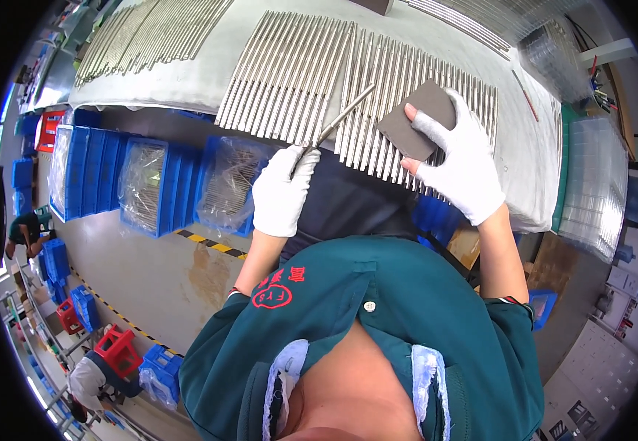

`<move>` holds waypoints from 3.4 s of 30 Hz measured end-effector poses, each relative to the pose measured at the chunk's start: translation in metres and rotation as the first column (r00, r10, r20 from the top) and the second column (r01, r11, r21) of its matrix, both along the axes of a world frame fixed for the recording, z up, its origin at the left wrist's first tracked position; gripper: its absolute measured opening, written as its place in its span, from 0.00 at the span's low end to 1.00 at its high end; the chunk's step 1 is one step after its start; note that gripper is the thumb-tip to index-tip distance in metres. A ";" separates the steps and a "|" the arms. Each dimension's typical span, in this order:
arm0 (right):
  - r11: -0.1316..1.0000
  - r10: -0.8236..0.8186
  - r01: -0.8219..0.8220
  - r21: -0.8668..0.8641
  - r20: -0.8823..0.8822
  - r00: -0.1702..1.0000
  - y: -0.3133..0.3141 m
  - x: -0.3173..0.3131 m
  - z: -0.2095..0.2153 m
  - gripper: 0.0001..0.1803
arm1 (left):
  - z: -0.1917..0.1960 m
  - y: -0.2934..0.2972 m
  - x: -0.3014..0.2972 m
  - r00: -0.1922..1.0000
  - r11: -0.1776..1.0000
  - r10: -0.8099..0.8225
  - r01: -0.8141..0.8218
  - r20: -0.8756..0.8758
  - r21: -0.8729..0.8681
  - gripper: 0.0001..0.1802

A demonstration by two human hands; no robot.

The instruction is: The worker aligns, inspects, and uses a sanding block on long thin metal rods at a manufacturing workbench.

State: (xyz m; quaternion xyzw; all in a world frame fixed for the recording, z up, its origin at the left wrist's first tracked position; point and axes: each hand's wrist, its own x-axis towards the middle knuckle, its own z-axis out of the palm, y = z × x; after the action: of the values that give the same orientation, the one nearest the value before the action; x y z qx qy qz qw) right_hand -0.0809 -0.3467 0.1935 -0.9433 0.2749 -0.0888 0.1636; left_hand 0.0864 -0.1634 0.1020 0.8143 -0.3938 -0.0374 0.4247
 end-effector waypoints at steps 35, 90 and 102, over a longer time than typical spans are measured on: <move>0.942 0.178 -0.159 -0.296 0.040 0.983 -0.005 0.063 0.009 0.33 | -0.002 0.000 -0.002 0.999 1.000 -0.025 0.024 0.047 0.017 0.14; 0.935 0.185 -0.216 -0.282 -0.131 0.974 -0.070 -0.017 -0.033 0.29 | 0.062 -0.072 0.082 0.733 0.812 -0.505 0.582 0.456 -0.036 0.08; 0.955 0.162 -0.188 -0.228 -0.127 0.979 -0.070 -0.015 -0.033 0.31 | 0.046 -0.126 0.109 0.509 0.663 -0.731 0.688 0.456 0.295 0.11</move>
State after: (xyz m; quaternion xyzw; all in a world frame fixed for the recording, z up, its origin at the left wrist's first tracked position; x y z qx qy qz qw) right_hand -0.0960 -0.4164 0.1601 -0.9801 0.1860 -0.0560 0.0411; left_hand 0.1959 -0.2892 0.1484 0.5722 -0.7922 0.0073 0.2120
